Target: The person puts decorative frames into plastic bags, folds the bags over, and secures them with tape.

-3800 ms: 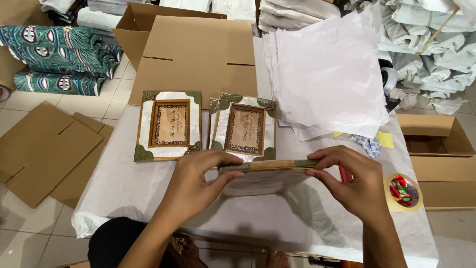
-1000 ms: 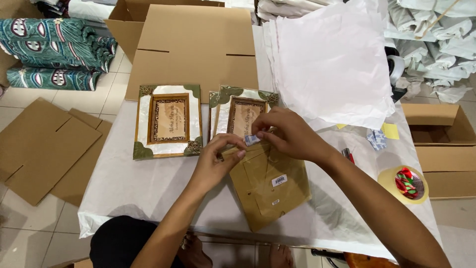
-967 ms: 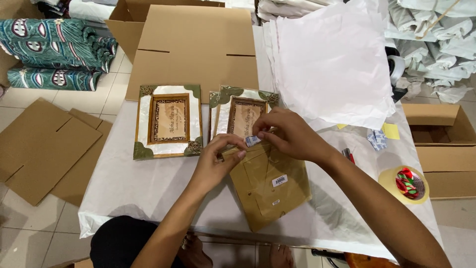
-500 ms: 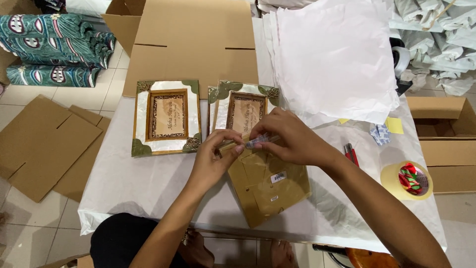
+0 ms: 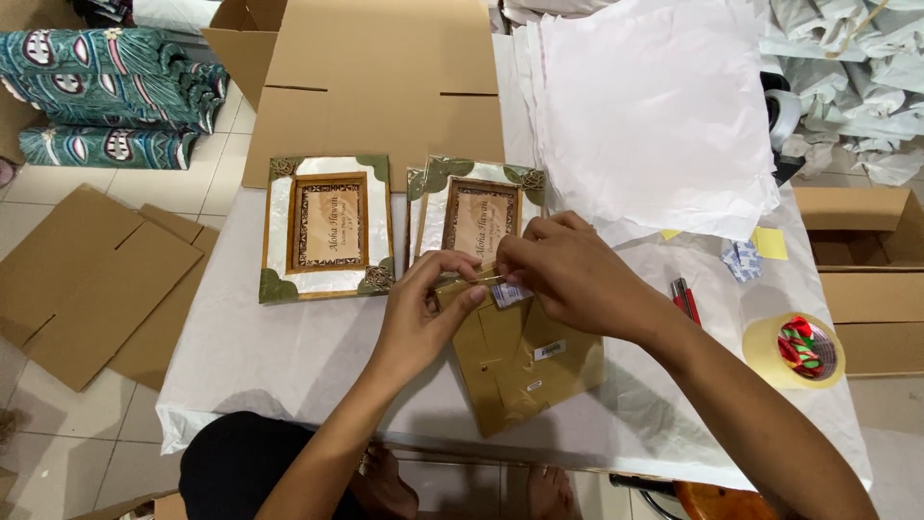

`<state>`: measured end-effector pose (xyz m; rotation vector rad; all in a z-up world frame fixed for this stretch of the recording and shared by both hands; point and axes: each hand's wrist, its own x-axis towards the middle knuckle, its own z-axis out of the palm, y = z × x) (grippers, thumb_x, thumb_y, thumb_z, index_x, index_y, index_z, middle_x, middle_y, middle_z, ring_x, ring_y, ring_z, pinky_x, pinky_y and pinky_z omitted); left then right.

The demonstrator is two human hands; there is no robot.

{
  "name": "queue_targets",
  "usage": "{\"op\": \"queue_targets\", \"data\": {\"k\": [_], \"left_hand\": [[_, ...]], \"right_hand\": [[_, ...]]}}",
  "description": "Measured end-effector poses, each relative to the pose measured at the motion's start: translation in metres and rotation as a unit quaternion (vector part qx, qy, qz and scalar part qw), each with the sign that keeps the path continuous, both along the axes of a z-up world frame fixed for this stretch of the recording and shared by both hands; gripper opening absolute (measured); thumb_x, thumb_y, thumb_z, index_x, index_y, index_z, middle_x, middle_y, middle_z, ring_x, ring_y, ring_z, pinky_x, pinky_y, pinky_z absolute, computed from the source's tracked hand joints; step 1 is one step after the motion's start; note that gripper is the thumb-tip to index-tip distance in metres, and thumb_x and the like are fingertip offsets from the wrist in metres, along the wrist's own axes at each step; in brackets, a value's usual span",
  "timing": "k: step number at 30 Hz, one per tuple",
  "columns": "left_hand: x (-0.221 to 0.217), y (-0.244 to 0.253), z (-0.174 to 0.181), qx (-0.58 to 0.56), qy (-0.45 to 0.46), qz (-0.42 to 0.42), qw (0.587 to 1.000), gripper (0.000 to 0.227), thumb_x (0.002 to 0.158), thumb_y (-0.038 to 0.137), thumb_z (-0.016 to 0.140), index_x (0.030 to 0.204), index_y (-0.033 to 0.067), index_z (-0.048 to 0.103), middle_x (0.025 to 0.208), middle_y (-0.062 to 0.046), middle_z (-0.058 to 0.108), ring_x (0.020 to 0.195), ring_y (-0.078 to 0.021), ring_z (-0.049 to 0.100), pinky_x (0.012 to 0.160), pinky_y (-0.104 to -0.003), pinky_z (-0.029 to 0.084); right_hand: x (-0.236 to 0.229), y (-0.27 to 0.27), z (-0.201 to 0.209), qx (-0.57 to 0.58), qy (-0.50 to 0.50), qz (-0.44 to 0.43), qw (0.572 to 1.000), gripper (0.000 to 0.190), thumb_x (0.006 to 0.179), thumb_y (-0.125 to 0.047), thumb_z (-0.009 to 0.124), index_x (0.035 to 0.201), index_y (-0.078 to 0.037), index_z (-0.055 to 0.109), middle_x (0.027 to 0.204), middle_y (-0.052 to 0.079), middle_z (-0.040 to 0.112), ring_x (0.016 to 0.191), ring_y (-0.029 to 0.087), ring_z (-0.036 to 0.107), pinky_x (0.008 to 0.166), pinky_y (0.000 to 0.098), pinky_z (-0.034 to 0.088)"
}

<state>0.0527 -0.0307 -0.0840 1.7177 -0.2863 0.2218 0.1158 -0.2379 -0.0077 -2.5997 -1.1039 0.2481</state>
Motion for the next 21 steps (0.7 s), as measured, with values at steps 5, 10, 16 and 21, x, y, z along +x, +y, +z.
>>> {"op": "queue_targets", "data": {"k": [5,10,16,21], "left_hand": [[-0.007,-0.003,0.017,0.021,-0.038,0.005,0.999,0.015,0.094,0.022,0.074,0.101,0.0105,0.067,0.115,-0.012,0.072,0.115,-0.0356,0.068,0.099,-0.050,0.051],[-0.015,-0.003,0.033,0.042,-0.076,0.003,0.996,0.011,0.095,0.017,0.073,0.102,0.0101,0.067,0.115,-0.013,0.071,0.113,-0.0382,0.069,0.095,-0.052,0.053],[-0.024,0.000,0.046,0.077,-0.123,-0.018,0.989,0.012,0.094,0.014,0.072,0.104,0.0095,0.067,0.119,-0.014,0.068,0.113,-0.0412,0.069,0.094,-0.052,0.055],[-0.028,0.001,0.050,0.119,-0.139,-0.044,0.982,0.017,0.094,0.013,0.071,0.110,0.0087,0.068,0.124,-0.018,0.066,0.115,-0.0447,0.067,0.095,-0.056,0.055]], "right_hand": [[-0.013,-0.004,0.013,0.006,-0.057,0.029,0.998,0.010,0.097,-0.008,0.058,0.097,-0.017,0.064,0.068,0.008,0.073,0.086,0.028,0.067,0.099,0.0439,0.043],[-0.032,-0.007,0.029,0.023,-0.087,0.042,0.995,0.009,0.099,-0.010,0.055,0.098,-0.017,0.062,0.069,0.007,0.072,0.085,0.028,0.065,0.093,0.0438,0.043],[-0.048,-0.012,0.026,0.063,-0.146,0.046,0.986,0.008,0.098,-0.009,0.057,0.098,-0.016,0.061,0.071,0.005,0.070,0.087,0.028,0.065,0.090,0.0439,0.045],[-0.056,-0.011,0.025,0.081,-0.170,0.047,0.981,0.010,0.100,-0.009,0.055,0.102,-0.016,0.061,0.071,0.003,0.068,0.087,0.026,0.064,0.087,0.0426,0.045]]}}
